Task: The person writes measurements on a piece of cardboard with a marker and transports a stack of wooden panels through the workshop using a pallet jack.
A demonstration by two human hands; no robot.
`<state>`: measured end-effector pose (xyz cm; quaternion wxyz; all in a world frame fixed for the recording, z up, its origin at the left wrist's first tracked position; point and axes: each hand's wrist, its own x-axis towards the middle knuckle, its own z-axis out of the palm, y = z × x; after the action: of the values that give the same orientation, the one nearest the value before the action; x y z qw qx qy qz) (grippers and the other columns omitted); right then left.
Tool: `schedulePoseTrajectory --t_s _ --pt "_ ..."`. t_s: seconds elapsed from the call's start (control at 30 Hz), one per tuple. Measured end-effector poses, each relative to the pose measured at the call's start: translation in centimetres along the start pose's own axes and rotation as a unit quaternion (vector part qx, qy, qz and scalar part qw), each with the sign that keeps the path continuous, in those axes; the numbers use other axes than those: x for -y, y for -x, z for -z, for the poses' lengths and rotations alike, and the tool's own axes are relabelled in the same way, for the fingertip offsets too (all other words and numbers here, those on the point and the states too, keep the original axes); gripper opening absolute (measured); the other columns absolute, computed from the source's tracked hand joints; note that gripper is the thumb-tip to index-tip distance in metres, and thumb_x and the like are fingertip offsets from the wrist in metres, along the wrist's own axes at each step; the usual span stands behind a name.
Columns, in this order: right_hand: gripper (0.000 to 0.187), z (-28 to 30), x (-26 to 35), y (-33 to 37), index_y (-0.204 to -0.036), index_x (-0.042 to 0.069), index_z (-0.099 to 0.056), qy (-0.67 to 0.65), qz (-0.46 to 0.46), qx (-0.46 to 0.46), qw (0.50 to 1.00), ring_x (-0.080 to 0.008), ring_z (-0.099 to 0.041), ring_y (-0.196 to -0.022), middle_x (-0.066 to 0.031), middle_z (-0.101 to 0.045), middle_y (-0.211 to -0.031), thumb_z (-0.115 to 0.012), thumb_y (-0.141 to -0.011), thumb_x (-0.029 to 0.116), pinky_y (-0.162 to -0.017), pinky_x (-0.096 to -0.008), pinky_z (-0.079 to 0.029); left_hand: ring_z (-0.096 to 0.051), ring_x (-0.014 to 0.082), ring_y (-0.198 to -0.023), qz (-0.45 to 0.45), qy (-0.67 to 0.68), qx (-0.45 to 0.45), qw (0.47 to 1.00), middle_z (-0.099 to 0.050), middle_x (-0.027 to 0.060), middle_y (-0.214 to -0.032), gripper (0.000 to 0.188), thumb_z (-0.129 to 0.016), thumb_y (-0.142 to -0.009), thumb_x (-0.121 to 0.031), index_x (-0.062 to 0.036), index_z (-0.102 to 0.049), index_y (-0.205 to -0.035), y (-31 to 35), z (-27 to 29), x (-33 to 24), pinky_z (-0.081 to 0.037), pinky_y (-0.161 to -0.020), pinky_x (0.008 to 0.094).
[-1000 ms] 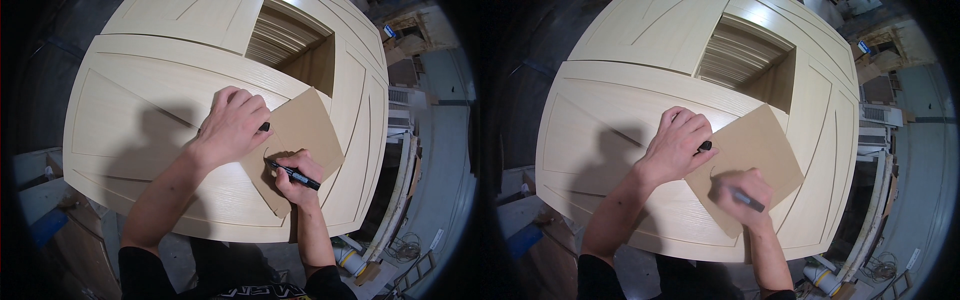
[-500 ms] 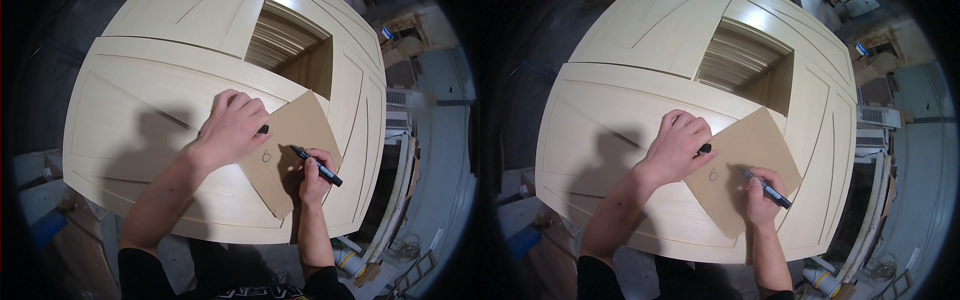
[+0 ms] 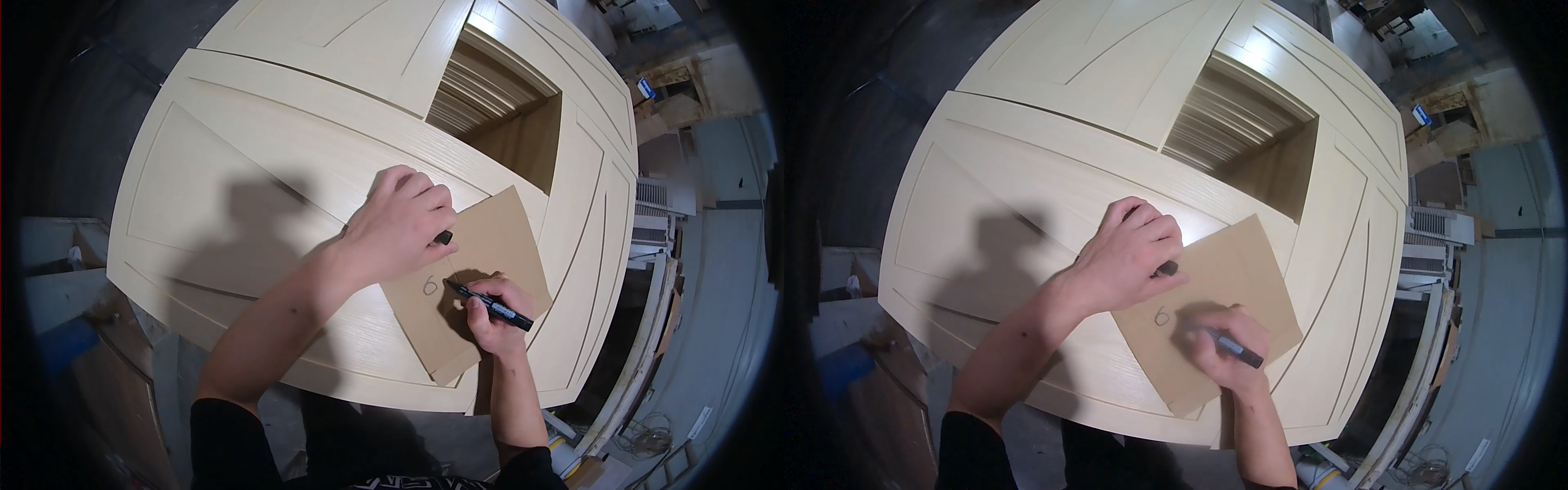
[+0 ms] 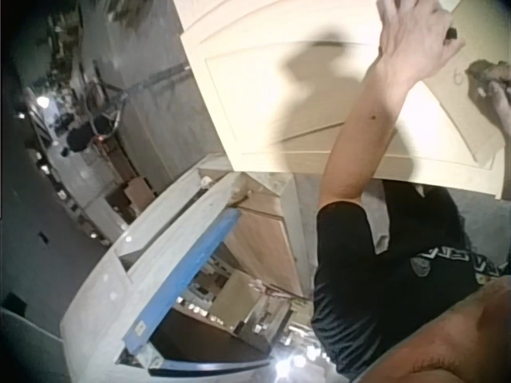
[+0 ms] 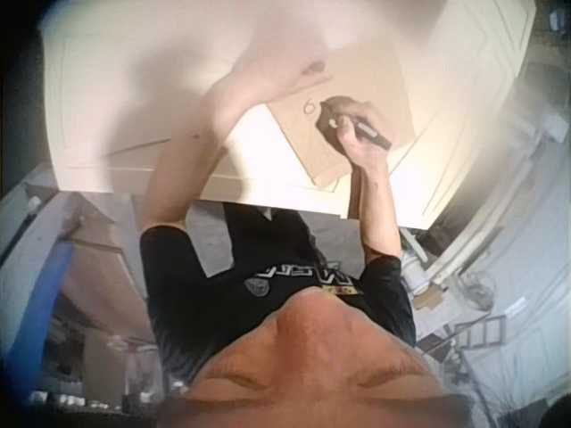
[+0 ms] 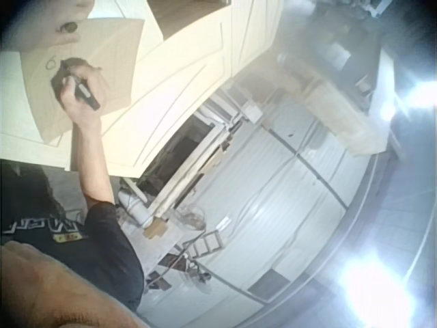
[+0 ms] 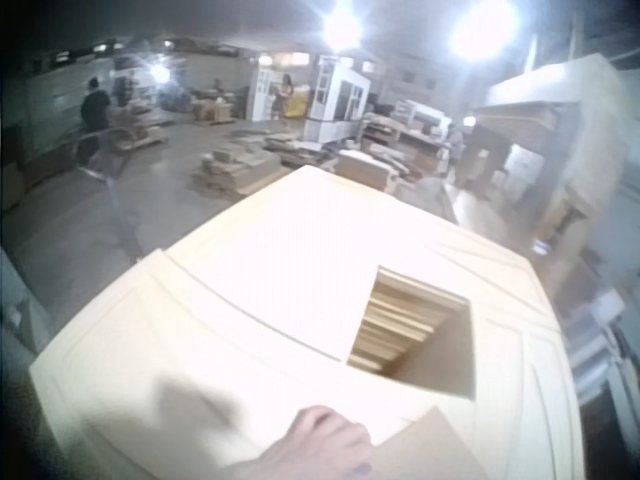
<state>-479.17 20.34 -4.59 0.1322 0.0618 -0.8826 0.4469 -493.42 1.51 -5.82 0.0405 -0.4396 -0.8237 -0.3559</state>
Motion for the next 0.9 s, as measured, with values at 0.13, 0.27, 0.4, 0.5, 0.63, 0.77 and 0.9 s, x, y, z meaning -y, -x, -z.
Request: schedulePoseTrajectory --t_s 0.13,0.27,0.4,0.5,0.63,0.77,0.9 --pt "0.013 -0.4 0.2 -0.2 -0.084 0.005 -0.069 -0.005 -0.032 -0.045 0.998 -0.0185 -0.057 -0.057 -0.0063 -0.066 -0.070 -0.068 -0.071 0.004 -0.056 -0.0298 -0.047 -0.051 0.0234 -0.106 -0.007 -0.004 0.008 1.000 -0.056 0.0026 -0.096 0.028 -0.074 -0.080 -0.032 -0.0106 -0.058 -0.086 -0.2 0.3 -0.2 -0.030 -0.107 0.0432" --pt "0.016 -0.3 -0.1 -0.3 -0.086 -0.002 -0.066 0.021 0.017 -0.042 0.999 -0.0156 -0.057 -0.057 -0.0091 -0.064 -0.068 -0.069 -0.082 0.013 -0.055 -0.0271 -0.045 -0.051 0.0233 -0.105 0.012 -0.006 0.029 0.999 -0.054 0.0018 -0.095 0.026 -0.073 -0.081 -0.032 -0.0107 -0.059 -0.085 -0.1 0.2 -0.3 -0.025 -0.113 0.0495" --pt "0.015 -0.3 -0.3 -0.4 -0.086 -0.001 -0.067 0.041 0.054 -0.035 0.997 -0.0165 -0.056 -0.057 -0.0091 -0.066 -0.070 -0.070 -0.079 0.011 -0.056 -0.0277 -0.045 -0.051 0.0232 -0.104 0.011 -0.017 0.037 0.999 -0.054 0.0010 -0.096 0.025 -0.073 -0.082 -0.032 -0.0108 -0.059 -0.084 -0.2 0.3 -0.4 -0.019 -0.116 0.0556" --pt "0.013 -0.3 0.0 -0.6 -0.086 -0.001 -0.068 0.046 0.040 -0.026 0.998 -0.0172 -0.056 -0.058 -0.0086 -0.068 -0.071 -0.070 -0.078 0.010 -0.057 -0.0282 -0.046 -0.050 0.0230 -0.104 0.013 -0.014 0.036 0.999 -0.053 0.0006 -0.097 0.024 -0.073 -0.082 -0.032 -0.0110 -0.060 -0.084 -0.2 0.2 -0.3 -0.017 -0.117 0.0584" --pt "0.012 -0.4 0.5 -0.6 -0.085 0.000 -0.068 0.046 -0.002 -0.032 0.998 -0.0179 -0.057 -0.058 -0.0087 -0.068 -0.071 -0.069 -0.077 0.008 -0.058 -0.0291 -0.046 -0.050 0.0230 -0.104 0.014 -0.023 0.039 0.999 -0.053 0.0008 -0.097 0.025 -0.073 -0.082 -0.031 -0.0107 -0.060 -0.085 -0.3 0.2 -0.4 -0.017 -0.116 0.0586" --pt "0.011 -0.2 0.9 -1.0 -0.084 0.004 -0.070 0.037 0.024 -0.019 0.999 -0.0177 -0.057 -0.059 -0.0058 -0.069 -0.075 -0.069 -0.073 0.006 -0.060 -0.0299 -0.047 -0.050 0.0228 -0.104 0.010 -0.026 0.033 0.999 -0.053 0.0008 -0.097 0.025 -0.074 -0.081 -0.031 -0.0108 -0.060 -0.085 -0.3 0.2 -0.3 -0.017 -0.117 0.0586" --pt "0.012 -0.5 0.5 -0.5 -0.082 0.007 -0.072 0.028 -0.002 -0.047 0.998 -0.0168 -0.058 -0.060 -0.0045 -0.069 -0.076 -0.071 -0.070 0.004 -0.060 -0.0299 -0.048 -0.051 0.0227 -0.104 0.011 -0.023 0.038 0.999 -0.053 0.0008 -0.096 0.025 -0.074 -0.081 -0.031 -0.0110 -0.060 -0.085 -0.2 0.3 -0.3 -0.017 -0.117 0.0585"
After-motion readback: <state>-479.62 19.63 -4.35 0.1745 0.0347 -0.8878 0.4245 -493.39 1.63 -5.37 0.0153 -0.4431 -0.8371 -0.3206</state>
